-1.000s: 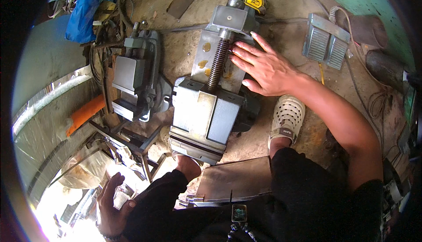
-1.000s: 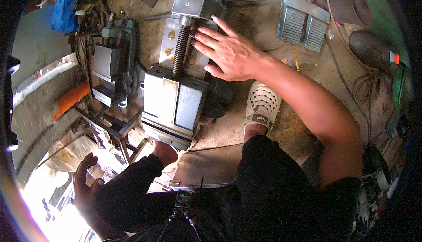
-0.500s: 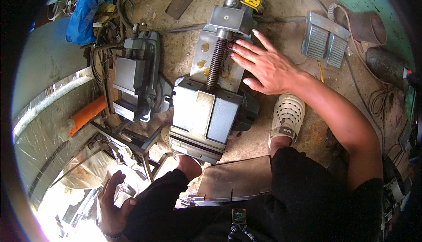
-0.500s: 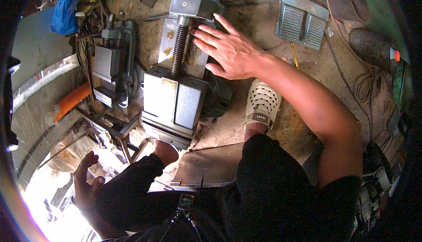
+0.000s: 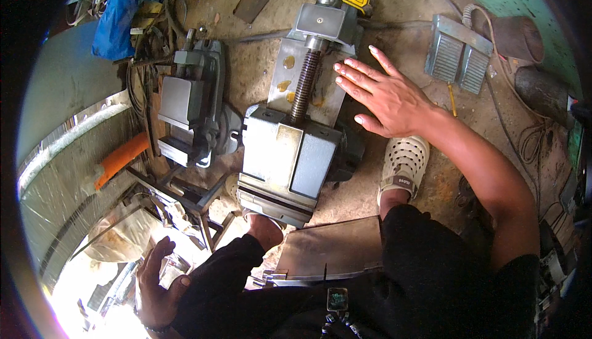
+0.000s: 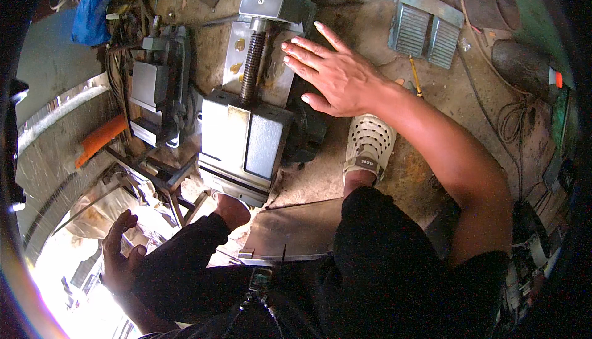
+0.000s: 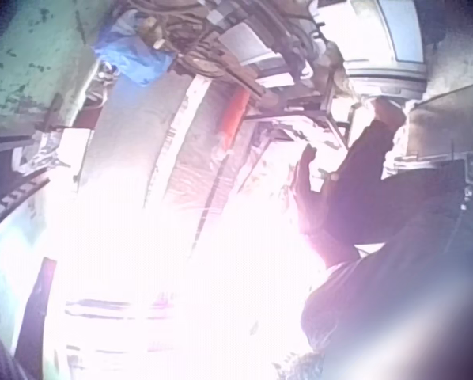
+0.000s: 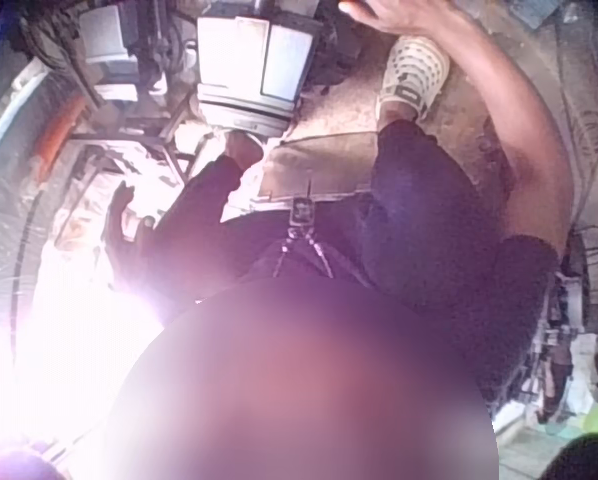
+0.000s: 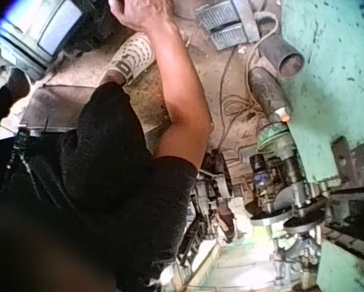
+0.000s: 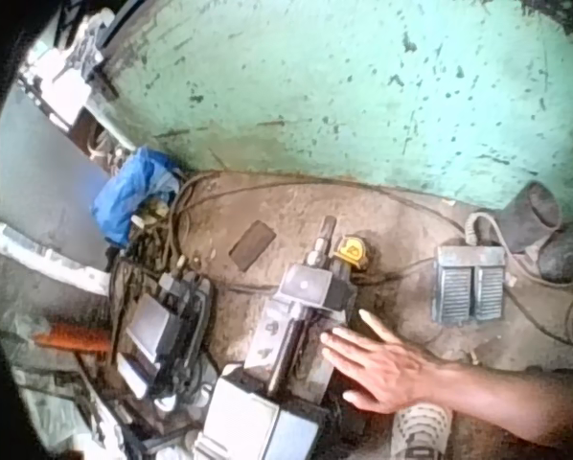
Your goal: The person lubricates the screw and jaw surfaces of a bench vise using a yellow oil can, then wipes the area with a cloth. The person handles the vise, oil can, and cloth throughout the task.
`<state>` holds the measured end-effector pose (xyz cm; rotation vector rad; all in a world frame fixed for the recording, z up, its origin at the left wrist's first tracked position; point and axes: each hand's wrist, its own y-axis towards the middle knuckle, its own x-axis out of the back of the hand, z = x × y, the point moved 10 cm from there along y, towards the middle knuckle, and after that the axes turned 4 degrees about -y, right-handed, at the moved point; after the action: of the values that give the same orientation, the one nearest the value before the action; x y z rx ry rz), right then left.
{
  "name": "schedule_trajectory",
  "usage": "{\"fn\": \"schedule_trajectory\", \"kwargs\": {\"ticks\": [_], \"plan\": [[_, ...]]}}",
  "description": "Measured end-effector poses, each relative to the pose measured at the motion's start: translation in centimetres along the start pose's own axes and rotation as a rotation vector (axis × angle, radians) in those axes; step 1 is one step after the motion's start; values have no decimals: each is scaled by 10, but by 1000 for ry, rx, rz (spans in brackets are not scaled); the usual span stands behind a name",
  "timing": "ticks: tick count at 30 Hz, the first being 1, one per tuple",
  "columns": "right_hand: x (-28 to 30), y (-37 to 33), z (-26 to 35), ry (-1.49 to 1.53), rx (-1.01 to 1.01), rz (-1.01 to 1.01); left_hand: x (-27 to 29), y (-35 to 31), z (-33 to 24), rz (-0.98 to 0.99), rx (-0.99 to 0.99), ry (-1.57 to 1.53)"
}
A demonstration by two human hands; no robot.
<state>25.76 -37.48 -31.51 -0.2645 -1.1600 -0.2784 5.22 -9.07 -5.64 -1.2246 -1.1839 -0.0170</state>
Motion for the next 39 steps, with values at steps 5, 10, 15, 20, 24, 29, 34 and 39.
{"fn": "schedule_trajectory", "kwargs": {"ticks": [5, 10, 15, 20, 24, 29, 34, 39], "plan": [[-7, 1, 23, 20, 112, 29, 0, 0, 0, -15, -20, -25], [-8, -2, 25, 96, 168, 78, 0, -1, 0, -58, -37, -52], [0, 6, 8, -54, -18, -40, 1, -2, 1, -60, -41, -31], [-25, 4, 38, 70, 128, 171, 1, -1, 1, -52, -59, -30], [-10, 7, 24, 6, 116, 64, 0, -1, 1, -45, -68, -27], [-10, 22, 10, -68, -11, 8, 1, 0, 1, -44, -66, -31], [-24, 18, 43, 73, 148, 118, -2, -2, 5, -19, 4, -22], [-6, 16, 33, 95, 204, 47, 1, -2, 3, -51, -61, -41]]}}
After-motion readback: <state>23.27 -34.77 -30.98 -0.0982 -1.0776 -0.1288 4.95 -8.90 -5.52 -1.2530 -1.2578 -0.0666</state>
